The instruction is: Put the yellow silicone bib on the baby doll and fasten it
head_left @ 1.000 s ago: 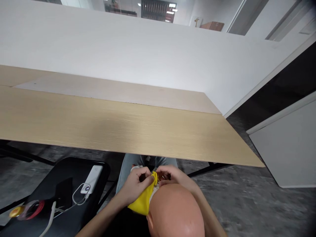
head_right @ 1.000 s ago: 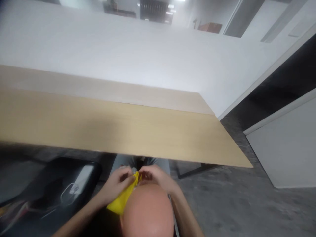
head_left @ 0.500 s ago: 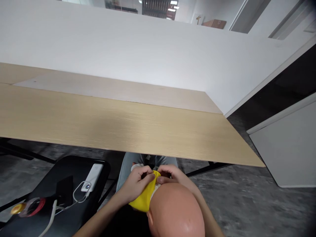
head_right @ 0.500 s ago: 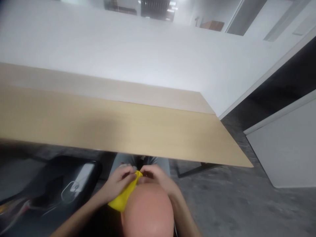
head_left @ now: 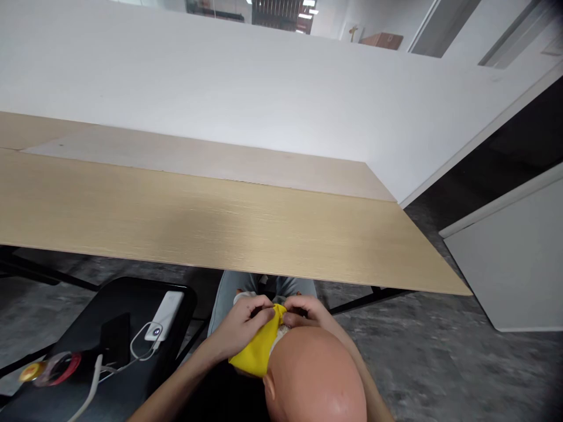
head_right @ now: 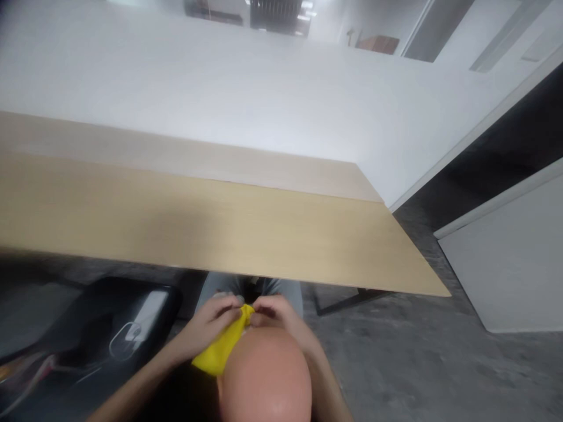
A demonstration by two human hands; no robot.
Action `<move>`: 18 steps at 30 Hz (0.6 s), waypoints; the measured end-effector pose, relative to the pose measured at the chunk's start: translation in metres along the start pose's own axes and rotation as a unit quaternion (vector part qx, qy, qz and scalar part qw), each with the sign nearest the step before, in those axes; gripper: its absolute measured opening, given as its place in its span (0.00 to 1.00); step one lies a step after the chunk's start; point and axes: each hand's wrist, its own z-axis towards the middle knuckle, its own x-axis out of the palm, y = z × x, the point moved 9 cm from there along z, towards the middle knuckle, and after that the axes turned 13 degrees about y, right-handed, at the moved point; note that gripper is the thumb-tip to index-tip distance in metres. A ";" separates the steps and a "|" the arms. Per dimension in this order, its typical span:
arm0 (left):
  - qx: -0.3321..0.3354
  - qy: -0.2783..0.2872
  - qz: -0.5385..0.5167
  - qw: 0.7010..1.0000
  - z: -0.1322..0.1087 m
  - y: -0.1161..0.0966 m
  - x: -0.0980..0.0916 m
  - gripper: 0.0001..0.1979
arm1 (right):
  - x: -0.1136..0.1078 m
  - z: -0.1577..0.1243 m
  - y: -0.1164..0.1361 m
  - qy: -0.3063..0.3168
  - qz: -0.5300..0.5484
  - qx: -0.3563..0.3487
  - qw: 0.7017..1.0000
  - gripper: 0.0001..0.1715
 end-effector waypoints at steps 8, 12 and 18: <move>0.005 0.036 0.060 0.998 0.003 -0.005 0.003 0.17 | 0.005 -0.005 0.026 -0.008 0.009 -0.019 1.000 0.16; 0.015 0.040 0.069 0.997 0.003 -0.005 0.004 0.17 | 0.003 -0.006 0.023 -0.028 0.010 -0.011 1.000 0.17; 0.014 0.040 0.098 0.994 0.003 -0.003 0.003 0.14 | 0.002 -0.004 0.013 -0.025 0.004 -0.017 1.000 0.15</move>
